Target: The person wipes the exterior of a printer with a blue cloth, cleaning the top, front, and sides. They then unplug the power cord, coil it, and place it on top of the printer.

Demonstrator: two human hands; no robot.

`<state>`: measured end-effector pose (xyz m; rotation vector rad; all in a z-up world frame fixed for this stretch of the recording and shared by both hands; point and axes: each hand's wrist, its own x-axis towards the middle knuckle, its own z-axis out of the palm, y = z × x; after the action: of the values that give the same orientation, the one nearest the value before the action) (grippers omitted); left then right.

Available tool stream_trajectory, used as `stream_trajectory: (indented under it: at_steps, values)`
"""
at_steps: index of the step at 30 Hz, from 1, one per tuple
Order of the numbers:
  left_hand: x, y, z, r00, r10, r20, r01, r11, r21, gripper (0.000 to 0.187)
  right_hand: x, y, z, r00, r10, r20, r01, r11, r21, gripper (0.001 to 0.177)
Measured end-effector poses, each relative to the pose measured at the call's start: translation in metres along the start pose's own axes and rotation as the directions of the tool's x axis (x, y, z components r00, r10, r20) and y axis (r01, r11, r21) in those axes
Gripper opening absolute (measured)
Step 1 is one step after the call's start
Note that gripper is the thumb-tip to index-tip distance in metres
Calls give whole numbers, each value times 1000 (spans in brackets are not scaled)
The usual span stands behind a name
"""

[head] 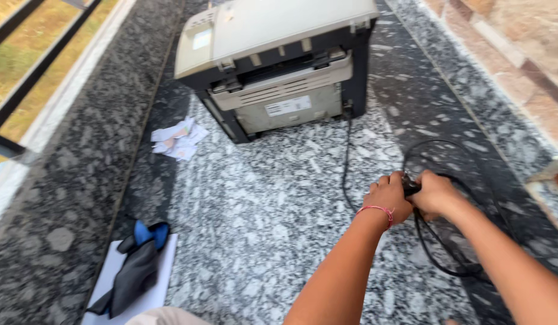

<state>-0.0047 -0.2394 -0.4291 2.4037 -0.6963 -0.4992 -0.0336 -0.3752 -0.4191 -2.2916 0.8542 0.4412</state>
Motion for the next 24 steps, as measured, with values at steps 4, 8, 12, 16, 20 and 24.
stream_trajectory:
  at_steps: [4, 8, 12, 16, 20, 24]
  values:
    - [-7, -38, -20, 986, -19, -168, -37, 944, -327, 77, -20, -38, 12, 994, -112, 8, 103, 939, 327, 64]
    - [-17, -76, -48, 931, -116, -346, -109, 817, -567, 76, -43, -64, 32, 957, -284, 57, 165, 695, 699, 65]
    - [-30, -118, -81, 950, -218, -225, -9, 699, -715, 55, -69, -94, 54, 880, -472, 51, 316, 663, 679, 66]
    - [-58, -147, -108, 940, -255, -229, -51, 557, -829, 42, -104, -124, 74, 815, -579, 15, 386, 562, 732, 68]
    - [-97, -168, -138, 866, -375, -331, -56, 585, -809, 39, -134, -151, 88, 884, -466, 30, 275, 572, 773, 74]
    - [-125, -182, -155, 876, -385, -291, -60, 512, -857, 43, -149, -174, 107, 872, -488, 43, 324, 640, 697, 77]
